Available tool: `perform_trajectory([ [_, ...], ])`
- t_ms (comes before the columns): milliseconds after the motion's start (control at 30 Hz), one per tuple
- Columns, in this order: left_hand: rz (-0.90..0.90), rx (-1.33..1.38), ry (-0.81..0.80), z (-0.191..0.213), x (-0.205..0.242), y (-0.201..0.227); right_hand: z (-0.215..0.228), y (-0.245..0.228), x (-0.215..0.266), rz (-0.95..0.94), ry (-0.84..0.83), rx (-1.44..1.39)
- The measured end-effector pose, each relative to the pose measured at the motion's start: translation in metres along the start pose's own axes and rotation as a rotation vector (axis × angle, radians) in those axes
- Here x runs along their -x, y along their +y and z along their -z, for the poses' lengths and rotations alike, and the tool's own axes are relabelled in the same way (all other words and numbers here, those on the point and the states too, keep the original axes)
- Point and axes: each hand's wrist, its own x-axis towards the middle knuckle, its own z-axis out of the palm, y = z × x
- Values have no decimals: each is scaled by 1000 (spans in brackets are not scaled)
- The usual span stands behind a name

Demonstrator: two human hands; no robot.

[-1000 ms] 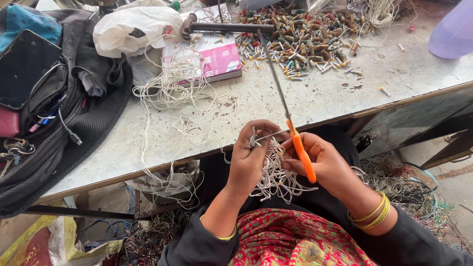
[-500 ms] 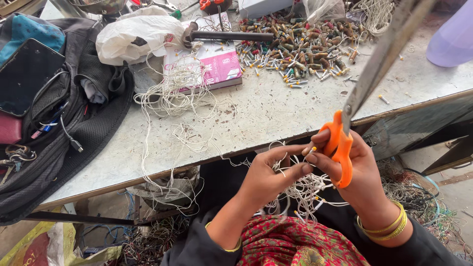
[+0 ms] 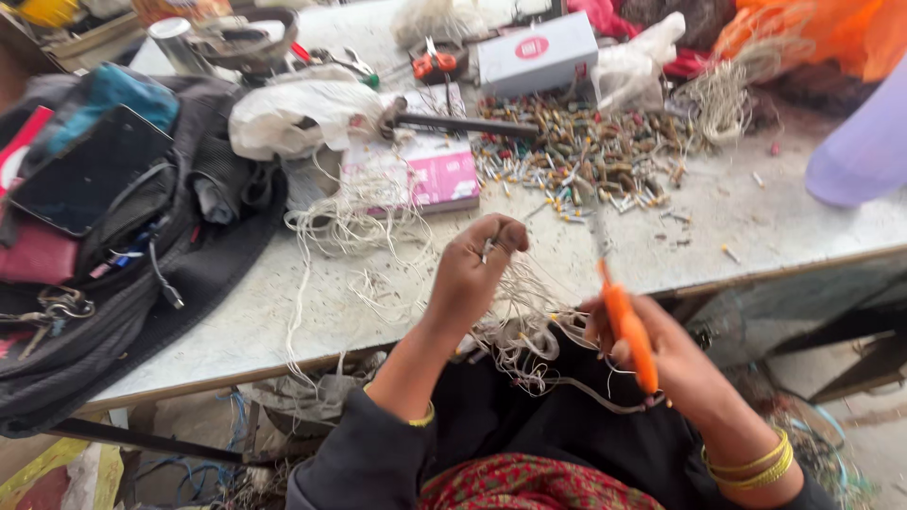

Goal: The person uses orange-handled scissors to cut white wires with small cylindrical components attached. The person repeatedly picks up wire strands, cuts them into short segments, and drops them onto a cluttered table surface.

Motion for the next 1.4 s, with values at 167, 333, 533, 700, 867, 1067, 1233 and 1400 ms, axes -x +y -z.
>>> perform_trajectory([
  [167,-75,-74,15,12,-22,-6,3,22,-12,-385,-26,-54],
  [333,-59,-46,-39,4,-20,-19,5,21,-14,-406,-95,92],
  [533,-78,-128,-102,6,-25,-14,-3,17,-16,-413,-57,-49],
  [700,-61,-195,-115,7,-22,-7,-3,22,-16,-406,-15,-90],
  [867,-63,-211,-106,5,-21,-7,-1,26,-15,-395,-26,-82],
  [1067,-48,-222,-144,4,-18,-10,-1,28,-16,-318,-36,-37],
  [1233,-140,-173,-118,3,-20,-15,-10,33,-20,-295,104,-87],
  [1400,-10,-91,-56,2,-17,-23,-14,15,-21,-255,212,-51],
])
